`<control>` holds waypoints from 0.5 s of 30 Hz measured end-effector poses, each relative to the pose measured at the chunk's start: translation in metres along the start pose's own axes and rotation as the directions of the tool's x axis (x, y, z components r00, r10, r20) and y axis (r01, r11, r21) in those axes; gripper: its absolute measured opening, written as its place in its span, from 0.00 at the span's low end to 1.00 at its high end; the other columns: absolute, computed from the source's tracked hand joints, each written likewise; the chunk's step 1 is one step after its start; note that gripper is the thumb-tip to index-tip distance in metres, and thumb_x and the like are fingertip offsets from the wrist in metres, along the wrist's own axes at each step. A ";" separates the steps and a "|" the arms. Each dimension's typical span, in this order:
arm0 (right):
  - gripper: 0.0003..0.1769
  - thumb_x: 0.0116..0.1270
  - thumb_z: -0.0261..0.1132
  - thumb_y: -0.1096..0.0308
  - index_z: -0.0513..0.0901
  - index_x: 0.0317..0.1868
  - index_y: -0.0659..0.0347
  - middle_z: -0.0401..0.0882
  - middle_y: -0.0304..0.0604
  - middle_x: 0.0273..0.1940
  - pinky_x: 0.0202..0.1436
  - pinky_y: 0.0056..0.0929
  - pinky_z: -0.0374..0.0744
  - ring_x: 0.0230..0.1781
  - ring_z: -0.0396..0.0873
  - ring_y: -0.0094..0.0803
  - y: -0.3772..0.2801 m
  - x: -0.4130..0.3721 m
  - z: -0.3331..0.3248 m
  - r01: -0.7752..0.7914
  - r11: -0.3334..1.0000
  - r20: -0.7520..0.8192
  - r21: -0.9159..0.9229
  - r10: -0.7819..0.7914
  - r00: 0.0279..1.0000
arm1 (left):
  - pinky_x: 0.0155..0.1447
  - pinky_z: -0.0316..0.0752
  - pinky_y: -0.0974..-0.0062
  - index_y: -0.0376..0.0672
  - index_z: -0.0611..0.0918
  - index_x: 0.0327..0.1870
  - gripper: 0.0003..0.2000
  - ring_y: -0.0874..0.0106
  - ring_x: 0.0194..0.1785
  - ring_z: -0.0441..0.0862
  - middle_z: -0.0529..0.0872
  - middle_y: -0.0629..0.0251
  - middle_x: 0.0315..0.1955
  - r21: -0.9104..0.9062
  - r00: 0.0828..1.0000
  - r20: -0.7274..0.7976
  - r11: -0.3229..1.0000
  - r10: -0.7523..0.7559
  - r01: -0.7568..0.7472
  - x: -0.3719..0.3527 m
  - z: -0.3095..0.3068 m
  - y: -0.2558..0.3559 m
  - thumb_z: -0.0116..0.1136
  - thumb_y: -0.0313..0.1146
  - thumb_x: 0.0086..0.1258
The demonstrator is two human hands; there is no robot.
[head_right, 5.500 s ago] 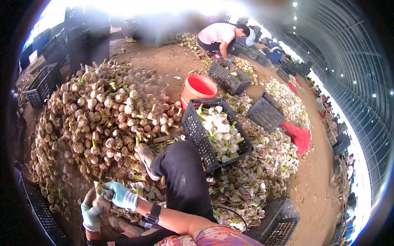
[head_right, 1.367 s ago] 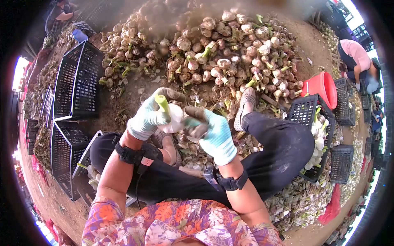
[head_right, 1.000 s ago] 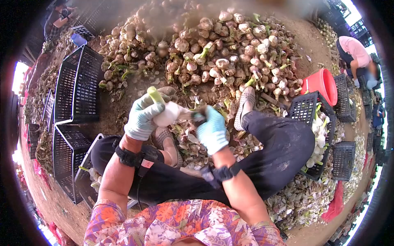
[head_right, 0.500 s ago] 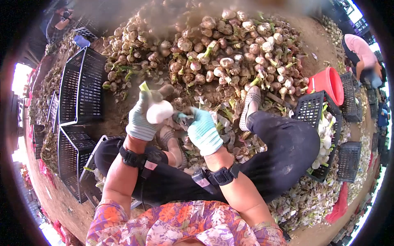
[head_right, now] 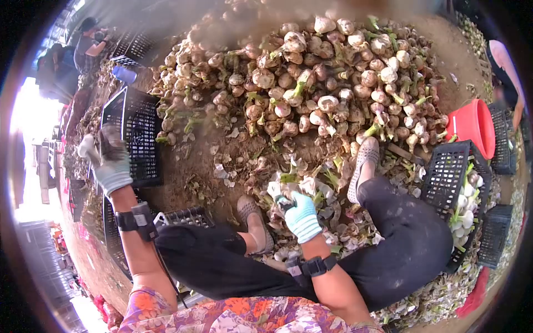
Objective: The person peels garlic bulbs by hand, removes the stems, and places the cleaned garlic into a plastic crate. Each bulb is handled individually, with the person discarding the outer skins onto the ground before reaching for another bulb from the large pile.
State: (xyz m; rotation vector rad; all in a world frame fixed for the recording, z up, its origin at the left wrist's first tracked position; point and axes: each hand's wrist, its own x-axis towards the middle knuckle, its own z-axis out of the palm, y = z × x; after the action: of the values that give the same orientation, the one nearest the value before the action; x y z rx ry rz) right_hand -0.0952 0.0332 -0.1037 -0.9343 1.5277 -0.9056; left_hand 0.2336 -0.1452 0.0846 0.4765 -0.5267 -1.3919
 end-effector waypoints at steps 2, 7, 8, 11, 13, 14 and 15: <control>0.07 0.59 0.56 0.74 0.78 0.35 0.68 0.75 0.43 0.21 0.26 0.24 0.69 0.20 0.69 0.26 -0.006 0.001 0.001 -0.056 0.998 0.003 0.003 0.056 0.998 | 0.38 0.75 0.70 0.36 0.70 0.50 0.17 0.68 0.36 0.78 0.81 0.58 0.33 0.461 0.953 -0.303 0.870 -0.031 0.175 0.026 -0.016 -0.053 0.48 0.37 0.65; 0.14 0.60 0.48 0.84 0.75 0.44 0.70 0.76 0.37 0.33 0.34 0.15 0.72 0.28 0.70 0.16 -0.033 0.012 -0.004 -0.376 0.745 0.137 0.551 0.363 0.922 | 0.45 0.72 0.77 0.32 0.74 0.50 0.23 0.72 0.41 0.77 0.80 0.60 0.42 0.831 0.898 -0.386 0.343 -0.210 0.438 0.049 -0.091 -0.231 0.63 0.27 0.50; 0.16 0.60 0.47 0.85 0.74 0.47 0.72 0.76 0.39 0.36 0.36 0.15 0.73 0.30 0.71 0.18 -0.035 0.017 -0.010 -0.402 0.825 0.151 0.397 0.374 0.915 | 0.46 0.72 0.77 0.33 0.72 0.53 0.28 0.72 0.43 0.77 0.80 0.60 0.44 0.883 0.919 -0.342 0.268 -0.197 0.387 0.061 -0.115 -0.260 0.65 0.27 0.48; 0.14 0.60 0.49 0.83 0.75 0.46 0.72 0.78 0.39 0.36 0.37 0.16 0.73 0.35 0.74 0.20 -0.020 0.024 -0.011 -0.374 0.719 0.076 0.586 0.411 0.908 | 0.47 0.71 0.76 0.38 0.65 0.59 0.40 0.71 0.45 0.76 0.79 0.59 0.44 0.944 0.936 -0.327 -0.080 -0.133 0.319 0.071 -0.087 -0.318 0.70 0.30 0.39; 0.13 0.60 0.50 0.83 0.75 0.45 0.72 0.78 0.40 0.35 0.36 0.16 0.74 0.33 0.74 0.21 -0.023 0.031 -0.018 -0.384 0.762 0.052 0.522 0.421 0.906 | 0.48 0.72 0.67 0.39 0.68 0.54 0.36 0.61 0.43 0.78 0.79 0.54 0.43 0.915 0.939 -0.289 -0.343 -0.187 0.213 0.076 -0.124 -0.347 0.71 0.34 0.38; 0.12 0.61 0.50 0.82 0.75 0.44 0.72 0.78 0.40 0.34 0.35 0.16 0.73 0.32 0.74 0.20 -0.024 0.033 -0.020 -0.373 0.827 0.042 0.421 0.393 0.919 | 0.48 0.72 0.66 0.40 0.68 0.53 0.35 0.59 0.43 0.78 0.79 0.52 0.42 0.867 0.935 -0.318 -0.447 -0.156 0.220 0.073 -0.121 -0.352 0.70 0.36 0.39; 0.11 0.62 0.50 0.82 0.75 0.43 0.72 0.78 0.40 0.34 0.34 0.16 0.73 0.31 0.74 0.20 -0.026 0.033 -0.019 -0.358 0.878 0.044 0.317 0.364 0.930 | 0.48 0.71 0.64 0.40 0.69 0.53 0.34 0.57 0.43 0.77 0.79 0.51 0.42 0.803 0.932 -0.343 -0.551 -0.118 0.226 0.068 -0.118 -0.350 0.69 0.38 0.41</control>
State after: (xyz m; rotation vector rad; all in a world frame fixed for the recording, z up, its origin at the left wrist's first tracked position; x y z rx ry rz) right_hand -0.1153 -0.0066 -0.0903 -0.3875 1.4499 -0.8541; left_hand 0.0355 -0.2544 -0.2157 2.3723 -1.8081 -0.6554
